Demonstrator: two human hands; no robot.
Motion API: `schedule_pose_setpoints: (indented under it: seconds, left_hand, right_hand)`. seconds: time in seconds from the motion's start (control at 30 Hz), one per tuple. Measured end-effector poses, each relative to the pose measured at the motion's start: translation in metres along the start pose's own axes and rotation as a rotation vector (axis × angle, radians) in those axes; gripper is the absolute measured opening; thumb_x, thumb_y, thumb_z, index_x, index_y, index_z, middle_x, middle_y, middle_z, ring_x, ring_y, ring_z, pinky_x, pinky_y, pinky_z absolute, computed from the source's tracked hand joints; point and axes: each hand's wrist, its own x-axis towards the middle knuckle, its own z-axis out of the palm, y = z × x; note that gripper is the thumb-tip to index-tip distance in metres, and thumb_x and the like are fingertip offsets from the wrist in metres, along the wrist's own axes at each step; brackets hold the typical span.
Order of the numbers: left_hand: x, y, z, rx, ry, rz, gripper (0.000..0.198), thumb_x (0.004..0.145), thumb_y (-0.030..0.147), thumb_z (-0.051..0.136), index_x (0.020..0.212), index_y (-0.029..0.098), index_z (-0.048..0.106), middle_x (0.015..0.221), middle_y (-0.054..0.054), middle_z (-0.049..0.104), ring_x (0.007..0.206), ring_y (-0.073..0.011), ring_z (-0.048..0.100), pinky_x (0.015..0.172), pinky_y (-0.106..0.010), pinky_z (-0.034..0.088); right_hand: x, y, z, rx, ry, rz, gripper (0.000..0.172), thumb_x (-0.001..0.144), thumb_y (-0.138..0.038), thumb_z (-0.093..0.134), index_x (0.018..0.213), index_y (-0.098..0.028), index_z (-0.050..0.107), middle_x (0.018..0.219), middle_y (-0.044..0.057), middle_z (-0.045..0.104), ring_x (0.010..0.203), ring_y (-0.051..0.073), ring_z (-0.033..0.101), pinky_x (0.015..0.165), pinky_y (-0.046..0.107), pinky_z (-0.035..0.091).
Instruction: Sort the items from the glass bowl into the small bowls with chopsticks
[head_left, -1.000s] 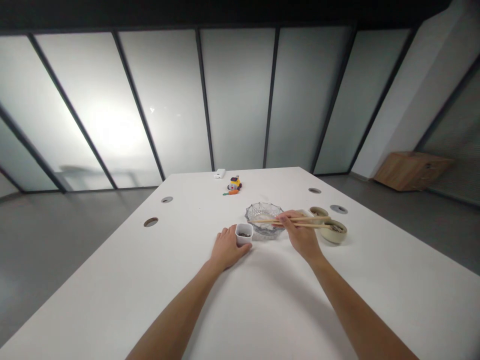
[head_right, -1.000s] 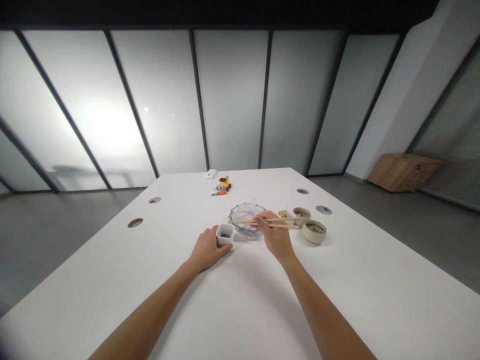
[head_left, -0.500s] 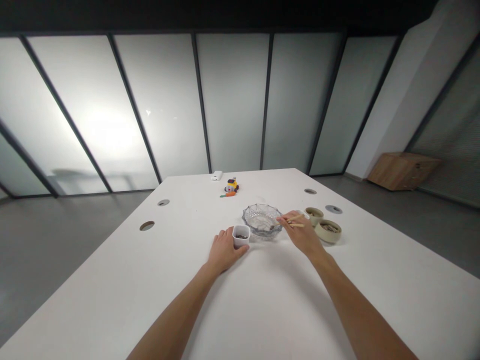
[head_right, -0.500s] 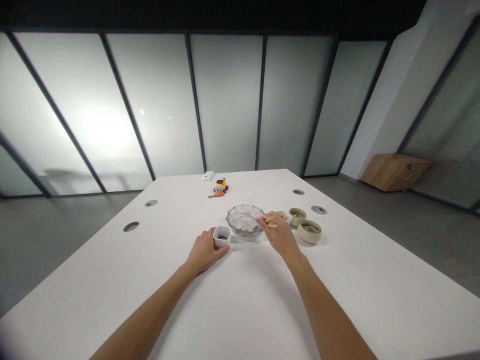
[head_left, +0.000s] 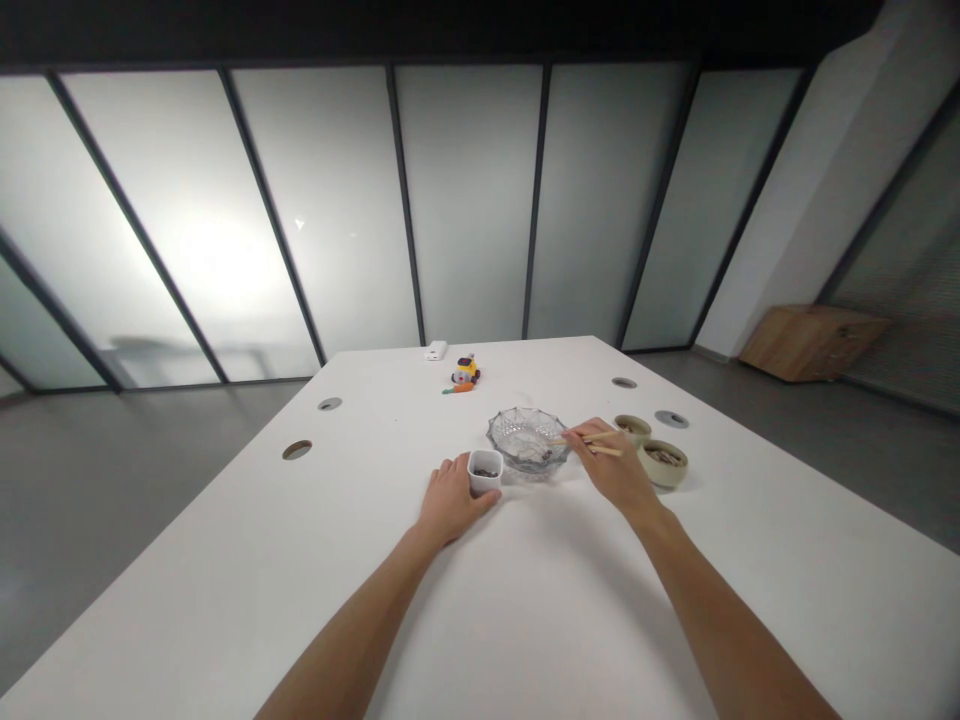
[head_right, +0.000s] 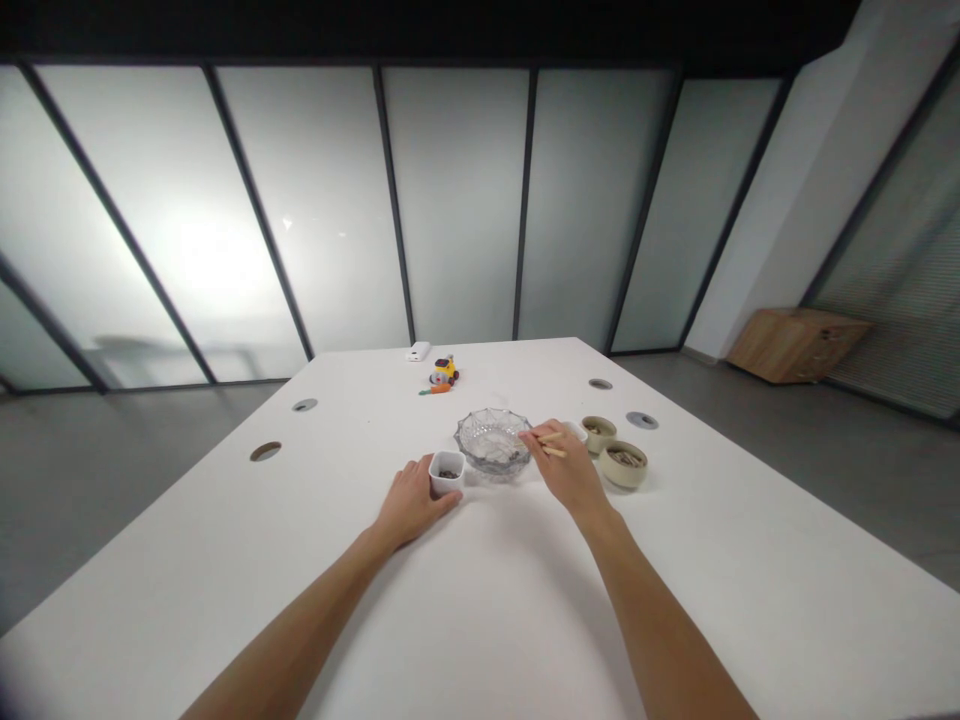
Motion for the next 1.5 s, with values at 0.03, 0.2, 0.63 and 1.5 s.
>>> schedule_pose_setpoints:
  seconds: [0.03,0.2,0.63,1.5]
  left_hand:
    - [0.000,0.000,0.000,0.000,0.001,0.001,0.048,0.087,0.055,0.066,0.121,0.023,0.056,0.120,-0.011,0.071,0.117,-0.0327,0.062,0.096,-0.041,0.045]
    - [0.000,0.001,-0.001,0.002,-0.007,-0.008,0.046,0.088,0.053,0.066,0.120,0.022,0.057,0.118,-0.010,0.071,0.116,-0.0324,0.062,0.096,-0.041,0.045]
    - [0.000,0.002,-0.003,0.000,-0.013,0.001,0.050,0.087,0.055,0.066,0.122,0.022,0.057,0.120,-0.010,0.071,0.116,-0.0327,0.062,0.094,-0.041,0.045]
    - [-0.002,0.006,-0.006,0.006,-0.029,-0.019,0.047,0.088,0.054,0.064,0.123,0.023,0.057,0.122,-0.010,0.071,0.118,-0.0323,0.061,0.098,-0.041,0.045]
  right_hand:
    - [0.000,0.001,0.000,-0.026,0.001,-0.015,0.054,0.106,-0.061,0.039,0.079,-0.025,0.071,0.086,0.009,0.075,0.084,0.026,0.068,0.080,0.043,0.052]
    - [0.001,0.005,0.003,-0.053,-0.015,-0.051,0.054,0.105,-0.062,0.039,0.077,-0.026,0.069,0.082,0.009,0.074,0.081,0.028,0.069,0.080,0.045,0.054]
    - [0.001,0.002,0.002,0.078,-0.022,0.020,0.050,0.102,-0.062,0.047,0.078,-0.027,0.072,0.084,0.008,0.076,0.083,0.027,0.071,0.078,0.043,0.055]
    - [-0.010,-0.002,0.019,0.294,-0.046,0.068,0.037,0.098,-0.056,0.061,0.092,-0.024,0.078,0.096,0.009,0.077,0.090,0.025,0.072,0.081,0.041,0.058]
